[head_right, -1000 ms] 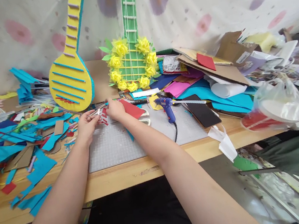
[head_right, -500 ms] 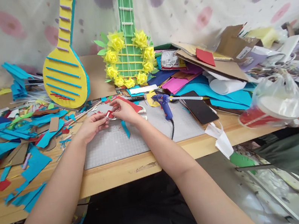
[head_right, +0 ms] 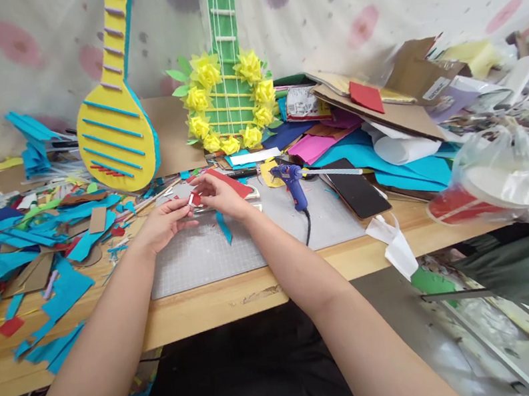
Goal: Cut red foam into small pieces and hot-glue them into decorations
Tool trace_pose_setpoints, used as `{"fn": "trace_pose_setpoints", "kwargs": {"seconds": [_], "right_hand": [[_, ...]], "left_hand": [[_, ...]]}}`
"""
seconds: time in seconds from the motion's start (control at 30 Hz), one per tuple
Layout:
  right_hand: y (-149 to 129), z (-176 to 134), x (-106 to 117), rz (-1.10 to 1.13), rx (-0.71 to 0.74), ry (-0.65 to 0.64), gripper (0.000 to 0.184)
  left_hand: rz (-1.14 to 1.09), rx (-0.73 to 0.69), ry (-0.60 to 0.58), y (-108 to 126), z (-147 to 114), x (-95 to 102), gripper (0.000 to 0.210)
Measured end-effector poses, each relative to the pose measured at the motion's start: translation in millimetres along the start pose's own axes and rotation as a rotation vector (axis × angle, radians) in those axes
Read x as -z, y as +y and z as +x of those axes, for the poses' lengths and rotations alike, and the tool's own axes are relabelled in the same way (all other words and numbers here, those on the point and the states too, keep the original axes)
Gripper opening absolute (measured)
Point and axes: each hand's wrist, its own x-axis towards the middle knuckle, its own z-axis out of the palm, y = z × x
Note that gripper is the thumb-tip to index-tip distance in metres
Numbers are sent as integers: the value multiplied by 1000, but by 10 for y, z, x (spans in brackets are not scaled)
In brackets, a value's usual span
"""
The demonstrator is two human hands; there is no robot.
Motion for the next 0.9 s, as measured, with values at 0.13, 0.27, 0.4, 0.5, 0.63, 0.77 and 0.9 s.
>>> {"fn": "trace_pose_setpoints", "kwargs": {"seconds": [0.13,0.27,0.4,0.5,0.63,0.77,0.9], "right_hand": [[-35,-6,-23,18,-22,12,31],[-50,-12,-29,25,-52,6,33],[-52,-17,-20,32,-52,-13,35],[-50,-19,-13,30,-42,-21,34],[-53,-19,-9,39,-44,-17,33],[-63,-20,-17,54,-58,-9,34],[-60,-13,-34,47,-72,30,33]], "left_hand": [[12,-11,2,-10,6,1,18],[27,-24,4,-48,27,16,18],[56,-52,9,-85,53,38,19],[79,-71,7,-103,68,51,22],[102,-86,6,-110,80,58,26],[124,-103,16,-97,72,34,27],[148,-133,72,-89,56,-17,28]]}}
